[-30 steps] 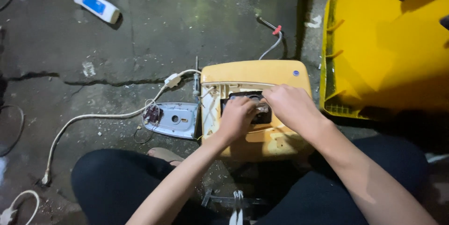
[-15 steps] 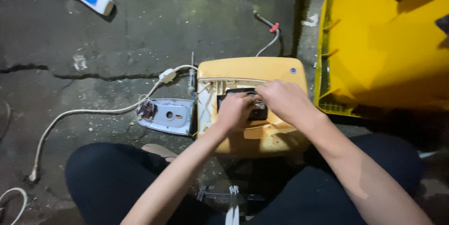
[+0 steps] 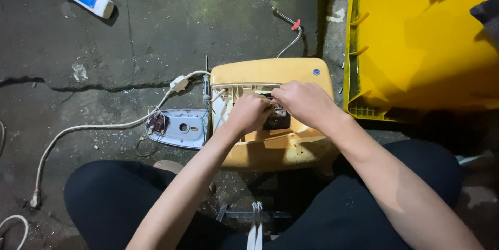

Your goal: Disassembling an appliance by removing screws and extracting internal components for adjustment.

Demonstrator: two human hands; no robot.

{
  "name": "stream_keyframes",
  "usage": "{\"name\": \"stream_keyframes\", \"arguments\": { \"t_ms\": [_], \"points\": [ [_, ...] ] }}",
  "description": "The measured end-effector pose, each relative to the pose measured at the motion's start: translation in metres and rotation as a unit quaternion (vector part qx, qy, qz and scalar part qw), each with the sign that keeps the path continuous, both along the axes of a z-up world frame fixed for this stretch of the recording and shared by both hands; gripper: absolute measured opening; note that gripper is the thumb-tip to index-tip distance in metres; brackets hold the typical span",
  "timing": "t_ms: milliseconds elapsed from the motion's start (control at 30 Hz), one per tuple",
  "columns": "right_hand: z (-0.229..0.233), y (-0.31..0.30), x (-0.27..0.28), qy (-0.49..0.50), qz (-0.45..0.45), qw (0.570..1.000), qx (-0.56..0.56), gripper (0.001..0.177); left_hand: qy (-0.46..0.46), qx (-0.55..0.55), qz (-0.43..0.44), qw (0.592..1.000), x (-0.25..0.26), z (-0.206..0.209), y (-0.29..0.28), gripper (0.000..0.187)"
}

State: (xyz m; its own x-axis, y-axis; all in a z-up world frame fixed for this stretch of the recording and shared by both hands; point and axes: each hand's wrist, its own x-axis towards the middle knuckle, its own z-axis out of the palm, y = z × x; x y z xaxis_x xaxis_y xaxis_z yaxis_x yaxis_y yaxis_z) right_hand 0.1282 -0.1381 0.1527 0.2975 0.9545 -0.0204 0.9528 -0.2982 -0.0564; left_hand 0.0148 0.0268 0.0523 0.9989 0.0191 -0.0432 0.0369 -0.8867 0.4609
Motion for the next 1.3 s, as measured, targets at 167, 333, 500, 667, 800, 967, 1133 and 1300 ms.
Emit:
{"name": "stream_keyframes", "arguments": {
  "t_ms": [167, 333, 500, 667, 800, 967, 1133, 1300],
  "points": [
    [0.001, -0.001, 0.004, 0.026, -0.007, 1.0, -0.001, 0.022, 0.011, -0.032, 0.02, 0.999, -0.001, 0.009, -0.006, 0.016],
    [0.015, 0.001, 0.006, 0.066, -0.013, 0.997, -0.023, 0.022, -0.004, -0.021, 0.038, 0.999, 0.003, 0.007, -0.015, 0.015],
    [0.036, -0.003, 0.014, 0.122, -0.063, 0.987, -0.079, 0.022, 0.022, -0.01, 0.057, 0.998, 0.014, -0.029, -0.024, 0.019],
    [0.009, 0.001, 0.014, 0.094, -0.061, 0.992, -0.057, 0.025, -0.004, 0.015, 0.046, 0.999, 0.01, -0.008, -0.021, 0.016],
    [-0.01, 0.002, 0.011, 0.054, -0.046, 0.997, -0.027, 0.029, -0.006, 0.05, 0.037, 0.998, 0.006, -0.017, -0.024, 0.019],
    [-0.018, -0.002, 0.008, 0.031, -0.045, 0.998, -0.002, 0.027, -0.005, 0.067, 0.018, 0.998, 0.006, -0.022, -0.027, 0.027],
    [-0.032, -0.01, 0.008, -0.029, -0.019, 0.998, 0.049, 0.024, -0.02, 0.055, -0.023, 0.998, 0.016, -0.044, -0.019, 0.026],
    [-0.031, -0.019, 0.002, -0.047, -0.019, 0.996, 0.069, 0.024, -0.041, 0.009, -0.156, 0.987, 0.028, -0.037, -0.004, 0.007]
  ]
}}
